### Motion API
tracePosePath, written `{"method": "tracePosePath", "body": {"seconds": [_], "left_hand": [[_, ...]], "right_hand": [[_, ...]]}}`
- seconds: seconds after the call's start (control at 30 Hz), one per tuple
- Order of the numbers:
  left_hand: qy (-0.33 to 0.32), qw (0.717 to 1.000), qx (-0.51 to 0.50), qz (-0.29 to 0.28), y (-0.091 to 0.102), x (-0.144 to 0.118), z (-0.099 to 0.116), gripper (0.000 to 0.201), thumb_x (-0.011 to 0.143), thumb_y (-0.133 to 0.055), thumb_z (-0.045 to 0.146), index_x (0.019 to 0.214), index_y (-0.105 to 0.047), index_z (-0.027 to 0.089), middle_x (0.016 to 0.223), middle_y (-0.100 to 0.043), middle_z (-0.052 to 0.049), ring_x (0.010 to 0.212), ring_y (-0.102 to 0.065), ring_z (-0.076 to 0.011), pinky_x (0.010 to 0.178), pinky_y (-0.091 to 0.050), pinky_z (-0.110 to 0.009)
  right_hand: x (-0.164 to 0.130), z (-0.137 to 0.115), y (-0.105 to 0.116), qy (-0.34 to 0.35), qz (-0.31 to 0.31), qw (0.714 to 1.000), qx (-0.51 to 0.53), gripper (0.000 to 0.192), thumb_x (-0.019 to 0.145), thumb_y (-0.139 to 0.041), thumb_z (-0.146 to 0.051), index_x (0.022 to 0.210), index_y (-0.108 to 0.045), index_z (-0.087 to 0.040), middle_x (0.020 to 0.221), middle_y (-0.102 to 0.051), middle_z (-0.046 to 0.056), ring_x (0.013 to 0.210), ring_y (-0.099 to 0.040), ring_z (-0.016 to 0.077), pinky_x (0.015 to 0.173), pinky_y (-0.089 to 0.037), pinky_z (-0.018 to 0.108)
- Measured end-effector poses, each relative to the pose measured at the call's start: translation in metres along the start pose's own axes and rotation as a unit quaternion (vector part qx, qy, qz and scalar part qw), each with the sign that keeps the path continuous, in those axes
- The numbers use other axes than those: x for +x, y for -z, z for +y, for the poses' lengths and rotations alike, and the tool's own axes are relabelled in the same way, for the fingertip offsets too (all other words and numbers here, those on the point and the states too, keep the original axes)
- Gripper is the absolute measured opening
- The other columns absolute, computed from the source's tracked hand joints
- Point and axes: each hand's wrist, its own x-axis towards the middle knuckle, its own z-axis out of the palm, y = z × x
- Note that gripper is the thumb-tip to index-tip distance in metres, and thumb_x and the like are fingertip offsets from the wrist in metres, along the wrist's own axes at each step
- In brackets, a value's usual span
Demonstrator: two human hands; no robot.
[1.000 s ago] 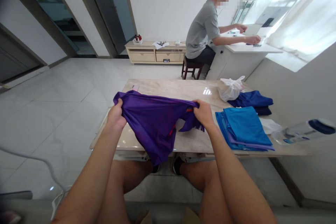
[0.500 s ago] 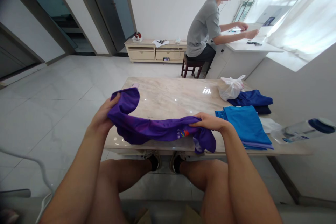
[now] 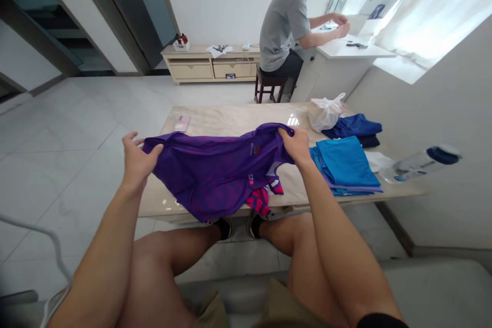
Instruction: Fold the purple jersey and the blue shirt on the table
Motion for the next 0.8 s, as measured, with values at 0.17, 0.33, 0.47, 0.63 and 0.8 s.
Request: {"method": "tracePosePath", "body": {"seconds": [0.17, 0.33, 0.47, 0.63, 0.8], "left_hand": [[-0.211, 0.944, 0.039, -0.252, -0.043, -0.063, 0.039, 0.069, 0.087, -0.086, 0.033, 0.149, -0.057, 0.022, 0.148, -0.069, -0.016, 0.140, -0.067, -0.0311, 0.121, -0.051, -0.048], [-0.240, 0.866, 0.043, -0.436, -0.075, -0.112, 0.083, 0.086, 0.083, -0.092, 0.035, 0.160, -0.054, 0.026, 0.146, -0.075, -0.014, 0.133, -0.072, -0.0336, 0.111, -0.057, -0.042], [-0.210, 0.879, 0.138, -0.406, -0.073, -0.108, 0.087, 0.037, 0.089, -0.079, 0.021, 0.125, -0.080, 0.028, 0.117, -0.085, -0.010, 0.117, -0.078, -0.0338, 0.099, -0.059, -0.038], [-0.185, 0.934, 0.020, -0.304, -0.067, -0.085, 0.080, 0.030, 0.086, -0.064, 0.013, 0.107, -0.084, 0.022, 0.107, -0.086, -0.007, 0.109, -0.078, -0.0292, 0.102, -0.058, -0.038], [-0.059, 0.921, -0.290, -0.253, -0.068, -0.092, 0.092, 0.027, 0.082, -0.082, 0.032, 0.104, -0.083, 0.017, 0.098, -0.085, -0.005, 0.100, -0.078, -0.0261, 0.097, -0.062, -0.037]], "right_hand": [[-0.027, -0.047, -0.021, 0.133, -0.193, 0.971, 0.052, 0.026, 0.094, -0.065, -0.036, 0.098, -0.084, -0.019, 0.096, -0.083, 0.005, 0.091, -0.074, 0.0245, 0.089, -0.057, 0.034], [-0.056, -0.082, -0.032, 0.203, -0.308, 0.927, 0.072, 0.023, 0.091, -0.065, -0.020, 0.103, -0.085, -0.023, 0.099, -0.085, 0.001, 0.090, -0.076, 0.0227, 0.086, -0.056, 0.033], [-0.060, -0.084, -0.033, 0.219, -0.241, 0.943, 0.074, 0.015, 0.096, -0.072, -0.027, 0.106, -0.082, -0.024, 0.099, -0.083, 0.004, 0.092, -0.075, 0.0231, 0.087, -0.057, 0.035], [-0.049, -0.052, -0.034, 0.230, -0.172, 0.954, 0.088, 0.039, 0.095, -0.083, -0.052, 0.117, -0.075, -0.021, 0.108, -0.078, 0.009, 0.100, -0.072, 0.0255, 0.094, -0.059, 0.041], [-0.059, -0.025, -0.057, 0.225, -0.359, 0.906, -0.019, 0.059, 0.077, -0.098, -0.050, 0.123, -0.075, -0.021, 0.123, -0.078, 0.012, 0.115, -0.070, 0.0313, 0.103, -0.056, 0.044]]}}
